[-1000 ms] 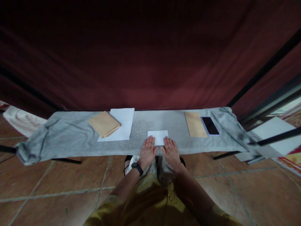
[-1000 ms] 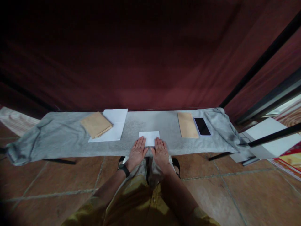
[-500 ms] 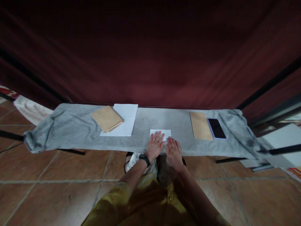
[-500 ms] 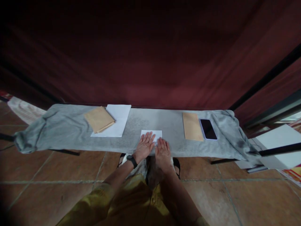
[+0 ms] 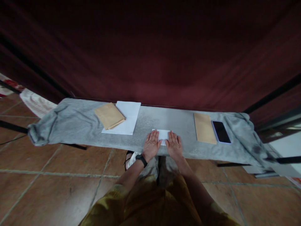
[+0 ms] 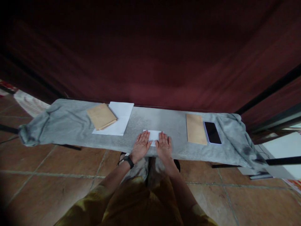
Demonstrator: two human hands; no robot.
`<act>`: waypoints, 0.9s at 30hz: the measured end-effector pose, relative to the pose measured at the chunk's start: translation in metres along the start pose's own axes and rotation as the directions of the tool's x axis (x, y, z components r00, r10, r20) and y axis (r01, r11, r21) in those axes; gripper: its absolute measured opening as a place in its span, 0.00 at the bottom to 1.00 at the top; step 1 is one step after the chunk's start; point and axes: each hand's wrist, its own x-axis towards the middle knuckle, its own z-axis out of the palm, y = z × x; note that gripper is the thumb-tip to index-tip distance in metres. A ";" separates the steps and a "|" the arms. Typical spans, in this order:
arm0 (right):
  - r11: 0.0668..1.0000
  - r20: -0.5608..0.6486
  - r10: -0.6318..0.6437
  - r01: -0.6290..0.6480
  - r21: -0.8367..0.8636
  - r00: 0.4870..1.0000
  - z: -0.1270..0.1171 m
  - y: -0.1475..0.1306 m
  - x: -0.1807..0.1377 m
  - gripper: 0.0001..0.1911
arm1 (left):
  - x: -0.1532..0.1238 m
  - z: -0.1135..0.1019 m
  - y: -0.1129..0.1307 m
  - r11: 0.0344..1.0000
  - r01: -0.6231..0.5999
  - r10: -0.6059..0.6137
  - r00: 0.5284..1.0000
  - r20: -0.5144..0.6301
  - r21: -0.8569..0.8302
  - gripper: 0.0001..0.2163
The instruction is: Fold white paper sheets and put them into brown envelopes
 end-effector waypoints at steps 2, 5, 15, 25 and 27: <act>1.000 -0.011 -0.007 0.007 -0.007 1.000 0.001 0.003 -0.002 0.30 | 0.000 0.000 -0.004 0.999 0.052 -0.052 0.999 0.001 0.010 0.29; 1.000 -0.011 -0.020 0.020 -0.021 1.000 0.002 0.004 -0.002 0.31 | 0.000 -0.001 -0.005 0.994 0.105 -0.105 0.994 0.003 0.023 0.30; 0.998 0.037 0.017 -0.014 -0.069 0.999 -0.001 -0.001 0.000 0.30 | -0.021 -0.004 0.014 0.992 -0.123 0.123 0.992 0.026 -0.005 0.25; 0.889 0.172 -0.448 0.457 -0.018 0.877 -0.028 0.041 -0.030 0.31 | -0.020 -0.006 0.012 0.991 -0.129 0.131 0.990 0.052 -0.038 0.25; 0.860 0.222 -0.498 0.511 0.000 0.838 -0.037 0.055 -0.030 0.31 | -0.020 -0.007 0.012 0.991 -0.126 0.128 0.990 0.058 -0.044 0.25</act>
